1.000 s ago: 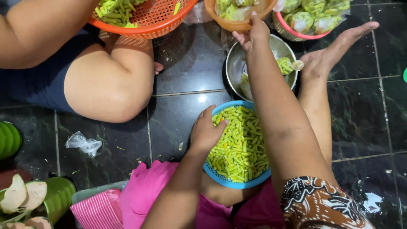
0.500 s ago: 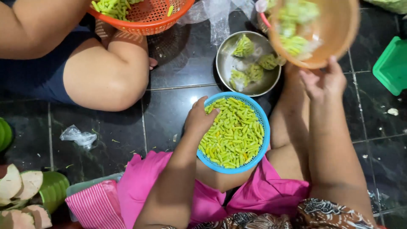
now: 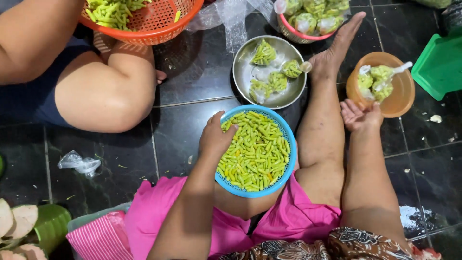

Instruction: Manually filling small plastic bags with green chilies from a basket while sitting on the floor.

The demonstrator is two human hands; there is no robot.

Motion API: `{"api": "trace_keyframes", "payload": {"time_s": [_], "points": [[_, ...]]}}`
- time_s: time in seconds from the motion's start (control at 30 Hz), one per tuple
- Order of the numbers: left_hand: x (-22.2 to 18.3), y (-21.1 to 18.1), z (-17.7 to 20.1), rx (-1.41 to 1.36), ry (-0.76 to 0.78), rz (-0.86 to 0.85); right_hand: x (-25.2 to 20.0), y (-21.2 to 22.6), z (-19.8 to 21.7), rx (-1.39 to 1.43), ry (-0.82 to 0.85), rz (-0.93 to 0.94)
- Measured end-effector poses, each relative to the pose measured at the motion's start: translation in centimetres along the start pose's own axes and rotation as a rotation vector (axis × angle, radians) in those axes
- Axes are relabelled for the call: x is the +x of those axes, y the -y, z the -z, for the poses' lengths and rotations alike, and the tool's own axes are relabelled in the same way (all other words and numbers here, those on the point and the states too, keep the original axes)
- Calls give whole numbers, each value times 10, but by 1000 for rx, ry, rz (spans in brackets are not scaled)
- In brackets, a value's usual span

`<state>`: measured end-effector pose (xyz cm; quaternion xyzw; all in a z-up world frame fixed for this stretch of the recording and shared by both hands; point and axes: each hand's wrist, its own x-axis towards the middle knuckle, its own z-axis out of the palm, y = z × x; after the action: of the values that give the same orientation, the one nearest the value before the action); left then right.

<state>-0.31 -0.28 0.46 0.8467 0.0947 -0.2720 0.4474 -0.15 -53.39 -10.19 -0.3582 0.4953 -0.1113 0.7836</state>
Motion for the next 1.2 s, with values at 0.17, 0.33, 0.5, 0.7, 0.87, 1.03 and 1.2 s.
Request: {"api": "trace_keyframes", "payload": {"time_s": [0.17,0.33,0.5,0.7,0.87,1.03,1.2], "points": [[6,4,-4,11,-31,-4,-70,-20,-81,-268,142,147],[4,6,-1,0,0,-81,-123,-89,-221,-715,217,581],[14,17,-13,20,-34,-70,-100,-169,-344,-1617,670,1197],[25,46,-42,49,-192,-198,-97,-212,-442,-2007,666,883],[20,46,-39,-7,-237,-302,-89,-227,-472,-2004,656,716],[17,41,-33,-50,-148,-258,-57,-237,-464,-2046,577,681],[18,28,-22,-27,17,-62,24,-267,-441,-1802,907,1049]]}}
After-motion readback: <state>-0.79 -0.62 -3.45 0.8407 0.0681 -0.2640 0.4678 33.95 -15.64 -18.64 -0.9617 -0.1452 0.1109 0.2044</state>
